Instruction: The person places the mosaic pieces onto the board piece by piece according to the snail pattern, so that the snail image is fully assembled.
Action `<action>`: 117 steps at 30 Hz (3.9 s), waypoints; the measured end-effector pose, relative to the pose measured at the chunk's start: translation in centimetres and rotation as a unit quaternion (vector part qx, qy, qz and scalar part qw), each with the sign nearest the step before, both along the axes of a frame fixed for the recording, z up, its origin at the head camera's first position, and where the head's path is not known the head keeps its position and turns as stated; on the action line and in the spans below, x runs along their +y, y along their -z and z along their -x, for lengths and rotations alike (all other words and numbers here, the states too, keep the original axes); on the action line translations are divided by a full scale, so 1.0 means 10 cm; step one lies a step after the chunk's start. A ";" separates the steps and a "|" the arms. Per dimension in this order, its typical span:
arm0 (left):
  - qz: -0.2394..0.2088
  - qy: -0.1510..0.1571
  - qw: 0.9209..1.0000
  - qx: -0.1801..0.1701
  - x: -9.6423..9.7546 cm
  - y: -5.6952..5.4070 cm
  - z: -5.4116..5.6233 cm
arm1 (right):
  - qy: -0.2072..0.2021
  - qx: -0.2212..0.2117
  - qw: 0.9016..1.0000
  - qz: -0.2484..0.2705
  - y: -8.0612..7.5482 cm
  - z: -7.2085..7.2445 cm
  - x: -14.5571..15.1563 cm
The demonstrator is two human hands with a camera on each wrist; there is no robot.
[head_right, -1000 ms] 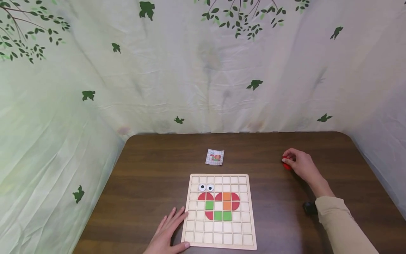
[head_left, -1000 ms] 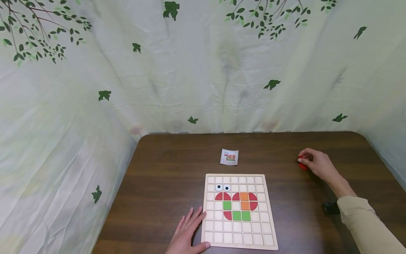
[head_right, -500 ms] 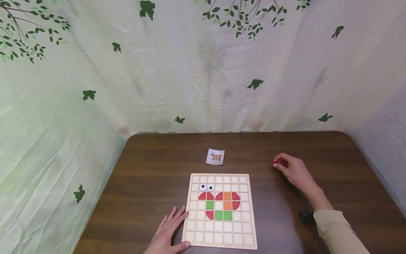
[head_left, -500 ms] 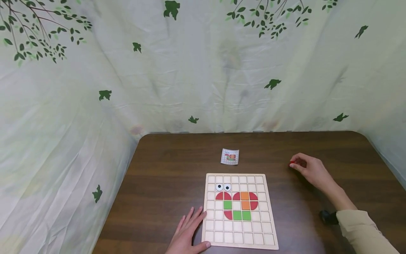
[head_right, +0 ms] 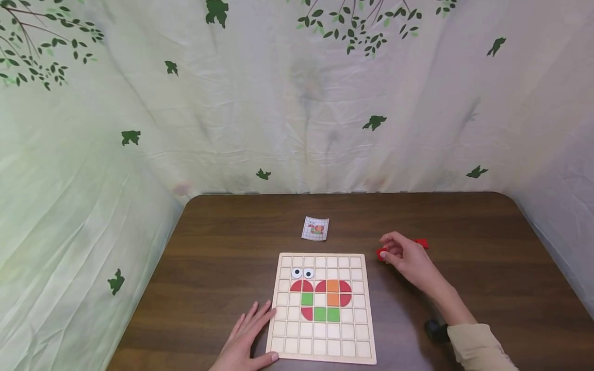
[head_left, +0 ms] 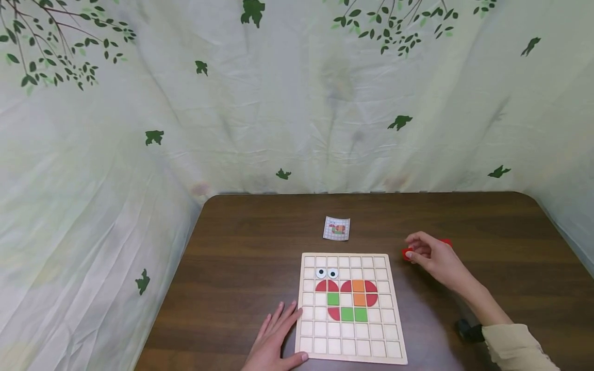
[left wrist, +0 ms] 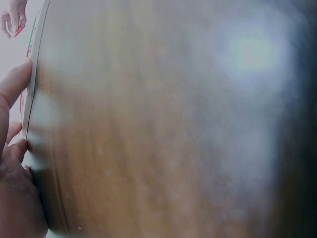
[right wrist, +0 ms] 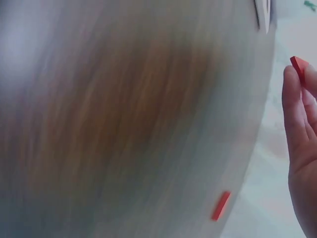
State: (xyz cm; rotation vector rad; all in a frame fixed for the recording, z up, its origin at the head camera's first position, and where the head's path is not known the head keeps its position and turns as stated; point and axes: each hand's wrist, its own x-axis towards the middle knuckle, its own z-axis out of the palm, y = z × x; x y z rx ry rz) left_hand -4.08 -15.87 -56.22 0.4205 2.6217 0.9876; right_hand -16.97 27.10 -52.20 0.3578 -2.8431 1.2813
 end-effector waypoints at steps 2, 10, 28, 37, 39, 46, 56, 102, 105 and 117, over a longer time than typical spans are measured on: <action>-0.002 0.002 1.000 0.012 0.00 0.01 0.00 | -0.016 -0.003 1.000 0.012 -0.01 -0.02 -0.06; -0.008 0.000 1.000 0.006 0.00 0.02 -0.02 | -0.051 0.000 0.998 0.042 -0.05 -0.10 -0.27; 0.003 0.000 1.000 -0.013 0.00 -0.01 0.00 | -0.087 -0.066 0.993 0.041 -0.03 -0.28 -0.81; 0.009 0.005 1.000 0.014 0.00 0.01 0.01 | -0.108 -0.084 0.990 0.047 0.05 -0.35 -1.06; 0.010 0.008 1.000 0.025 0.00 0.01 0.00 | -0.123 -0.078 0.988 0.041 0.07 -0.36 -1.11; 0.009 0.008 1.000 0.023 0.00 -0.01 0.00 | -0.163 -0.044 0.985 0.031 0.09 -0.40 -1.26; 0.013 0.010 1.000 0.024 0.00 -0.02 0.00 | -0.135 -0.047 0.990 -0.006 0.08 -0.46 -1.35; 0.011 -0.006 0.999 -0.037 0.02 -0.04 0.04 | 0.035 -0.027 0.998 -0.036 -0.14 -0.28 -0.30; 0.010 -0.005 0.999 -0.038 0.02 -0.04 0.04 | 0.043 -0.020 0.998 -0.051 -0.19 -0.24 -0.10; 0.014 -0.006 1.000 -0.026 0.02 -0.02 0.03 | 0.070 -0.019 0.994 -0.086 -0.17 -0.10 0.52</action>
